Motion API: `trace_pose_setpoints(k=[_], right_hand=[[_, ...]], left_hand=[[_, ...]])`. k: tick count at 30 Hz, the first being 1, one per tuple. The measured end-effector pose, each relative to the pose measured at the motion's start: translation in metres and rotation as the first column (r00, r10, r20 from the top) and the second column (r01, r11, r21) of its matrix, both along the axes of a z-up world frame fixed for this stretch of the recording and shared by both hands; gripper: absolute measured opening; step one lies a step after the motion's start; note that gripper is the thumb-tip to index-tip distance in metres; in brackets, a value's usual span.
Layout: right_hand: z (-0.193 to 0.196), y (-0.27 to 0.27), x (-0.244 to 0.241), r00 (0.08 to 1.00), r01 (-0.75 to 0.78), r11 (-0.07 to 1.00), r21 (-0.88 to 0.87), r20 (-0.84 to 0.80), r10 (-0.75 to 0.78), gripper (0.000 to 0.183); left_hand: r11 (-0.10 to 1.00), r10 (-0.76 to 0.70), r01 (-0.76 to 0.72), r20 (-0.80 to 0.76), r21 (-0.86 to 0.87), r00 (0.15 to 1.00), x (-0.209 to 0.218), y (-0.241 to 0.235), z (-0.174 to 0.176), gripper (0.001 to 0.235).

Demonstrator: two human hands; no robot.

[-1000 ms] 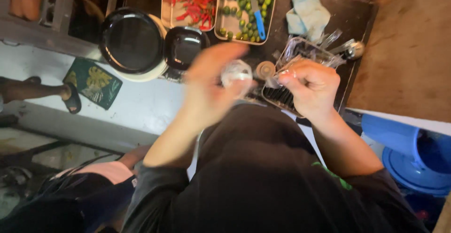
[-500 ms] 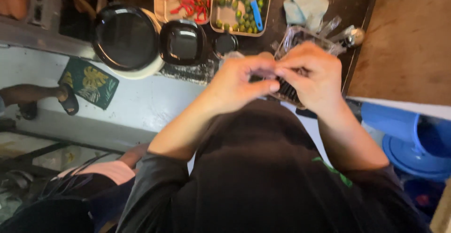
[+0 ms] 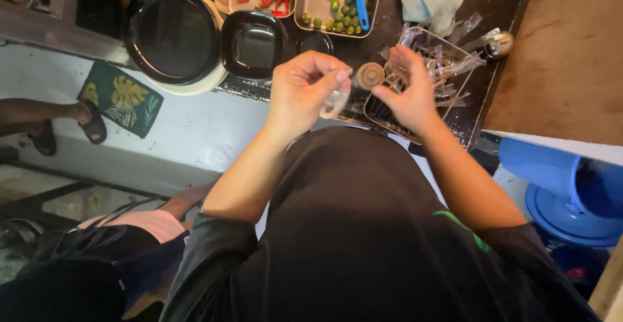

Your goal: The person fills small plastic sachets with a white substance from a squeeze bottle and ties them shut. They repeat this process for multiple sachets, placing the finished ones into a metal tray. Another person is visible in the background handling red chilies and green fruits.

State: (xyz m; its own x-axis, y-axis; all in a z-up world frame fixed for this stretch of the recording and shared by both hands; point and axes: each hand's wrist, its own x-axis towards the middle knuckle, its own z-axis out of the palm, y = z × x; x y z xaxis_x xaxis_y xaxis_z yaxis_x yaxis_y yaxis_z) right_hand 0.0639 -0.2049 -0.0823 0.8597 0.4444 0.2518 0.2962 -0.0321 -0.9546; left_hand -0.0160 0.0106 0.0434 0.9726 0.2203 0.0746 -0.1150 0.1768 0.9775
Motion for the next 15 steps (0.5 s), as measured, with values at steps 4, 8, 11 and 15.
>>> trace_pose_setpoints(k=[4,8,11,15], right_hand=[[-0.028,0.009,-0.001,0.999,0.016,0.99,-0.14,0.048,-0.009,0.105],[-0.051,0.02,0.002,0.999,0.031,0.973,-0.23,0.029,-0.025,0.092],[-0.057,0.025,0.004,0.996,0.069,0.967,-0.244,-0.046,-0.083,0.075],[-0.075,0.027,0.008,0.988,0.151,0.96,-0.238,0.057,-0.141,0.057]], left_hand=[[0.999,0.027,-0.025,0.039,-0.035,0.999,0.0,-0.006,-0.008,0.008],[0.996,0.034,-0.027,0.075,-0.084,0.997,-0.002,-0.017,0.002,0.012],[0.994,0.029,-0.02,0.085,-0.107,0.996,-0.006,-0.021,0.01,0.011],[0.98,0.002,0.017,0.091,-0.199,0.996,-0.006,-0.025,0.006,0.005]])
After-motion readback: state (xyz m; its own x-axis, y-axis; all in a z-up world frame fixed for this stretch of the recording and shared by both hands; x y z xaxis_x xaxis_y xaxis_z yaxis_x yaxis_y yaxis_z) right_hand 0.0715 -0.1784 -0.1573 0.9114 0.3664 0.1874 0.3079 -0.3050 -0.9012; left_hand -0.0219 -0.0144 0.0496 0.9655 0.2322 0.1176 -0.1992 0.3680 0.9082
